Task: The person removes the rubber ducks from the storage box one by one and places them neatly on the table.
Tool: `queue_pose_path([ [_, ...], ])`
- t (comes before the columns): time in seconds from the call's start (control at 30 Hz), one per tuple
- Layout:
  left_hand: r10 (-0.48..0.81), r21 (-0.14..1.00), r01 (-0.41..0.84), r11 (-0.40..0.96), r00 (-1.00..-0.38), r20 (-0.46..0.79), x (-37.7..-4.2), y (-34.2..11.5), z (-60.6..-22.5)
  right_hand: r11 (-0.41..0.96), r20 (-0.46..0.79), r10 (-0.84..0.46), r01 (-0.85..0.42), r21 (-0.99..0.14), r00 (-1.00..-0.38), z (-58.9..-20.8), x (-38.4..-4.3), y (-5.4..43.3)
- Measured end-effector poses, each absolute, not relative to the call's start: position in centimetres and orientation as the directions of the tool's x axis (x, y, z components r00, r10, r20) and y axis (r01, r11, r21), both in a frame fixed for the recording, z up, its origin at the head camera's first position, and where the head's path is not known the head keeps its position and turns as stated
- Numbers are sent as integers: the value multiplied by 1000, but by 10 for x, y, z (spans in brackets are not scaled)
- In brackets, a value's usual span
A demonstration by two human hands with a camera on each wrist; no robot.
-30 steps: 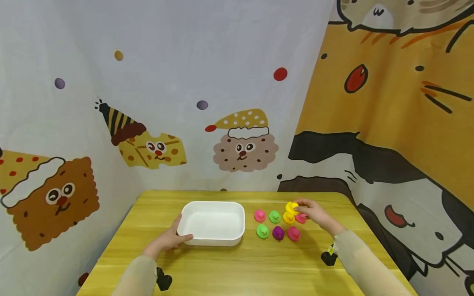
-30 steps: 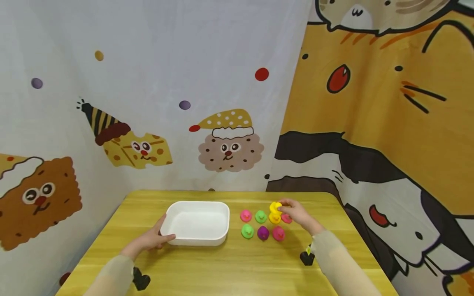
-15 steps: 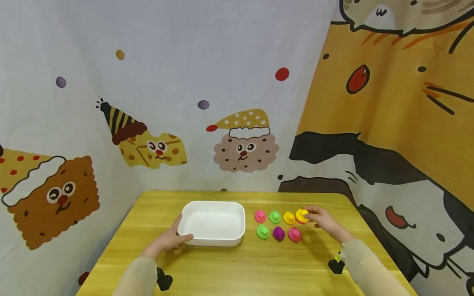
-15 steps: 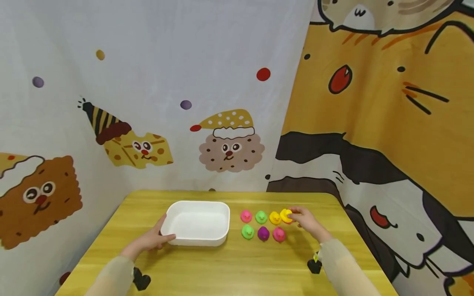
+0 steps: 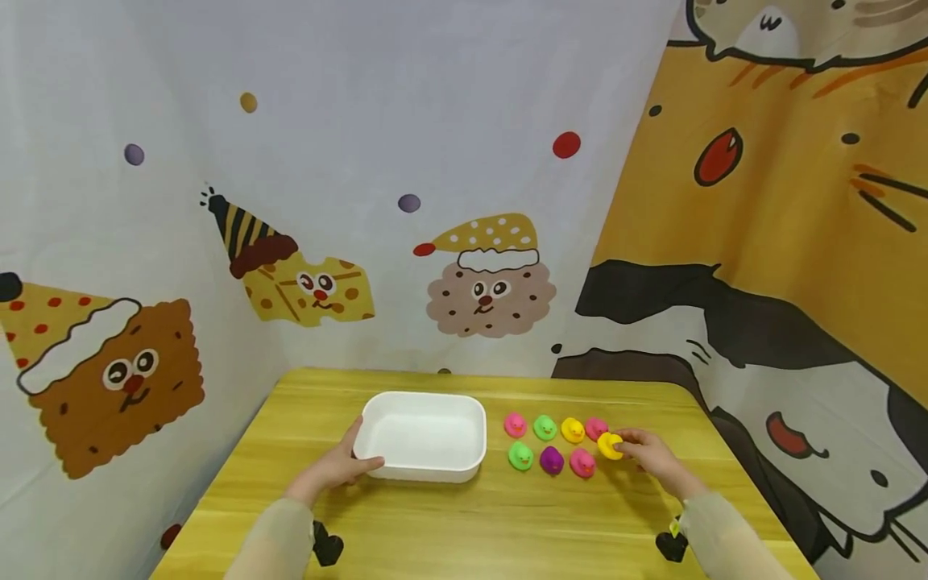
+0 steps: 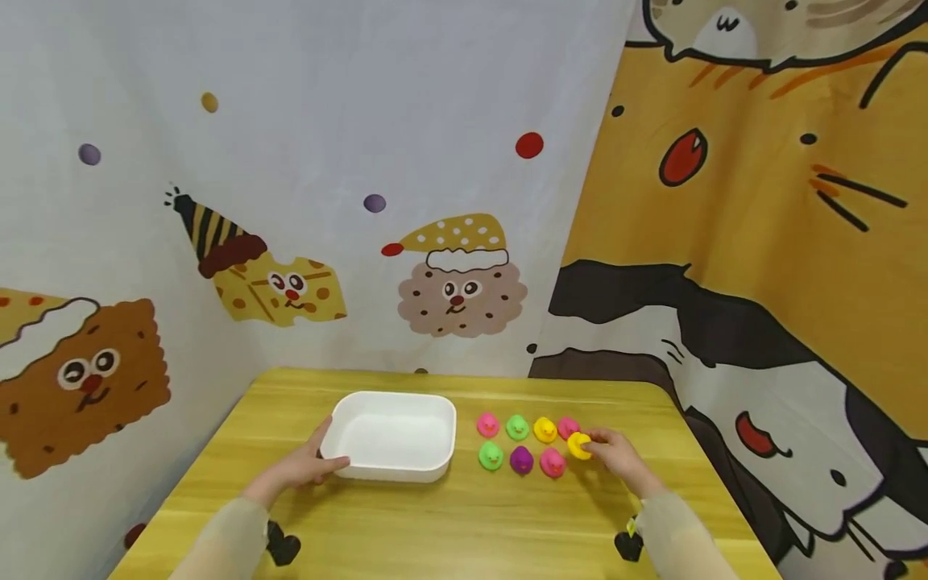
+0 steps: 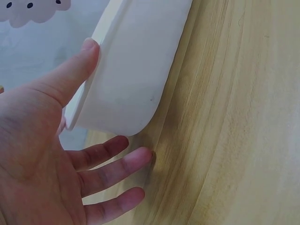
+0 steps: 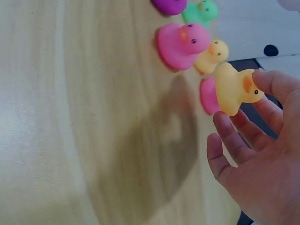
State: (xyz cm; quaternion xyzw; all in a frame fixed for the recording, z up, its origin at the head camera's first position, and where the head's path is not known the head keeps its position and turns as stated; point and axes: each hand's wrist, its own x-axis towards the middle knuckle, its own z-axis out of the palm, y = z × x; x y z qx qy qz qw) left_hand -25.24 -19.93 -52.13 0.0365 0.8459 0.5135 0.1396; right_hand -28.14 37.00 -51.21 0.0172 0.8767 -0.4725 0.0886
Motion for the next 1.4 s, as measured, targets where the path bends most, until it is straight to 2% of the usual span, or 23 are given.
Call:
queue_pose_path([
  [0.57,196,876,-81,476,-961,-195,-253,-192,-521,466,-144,-33,113,-878,-989,-539,-274,381],
  [1.03,191,864,-69,499,-963,-187,-256,-197,-522,523,-166,6,145,-840,-986,-547,-276,377],
  [1.4,188,833,-30,553,-969,-160,-257,-200,-520,552,-134,-26,98,-828,-991,-543,-279,375],
])
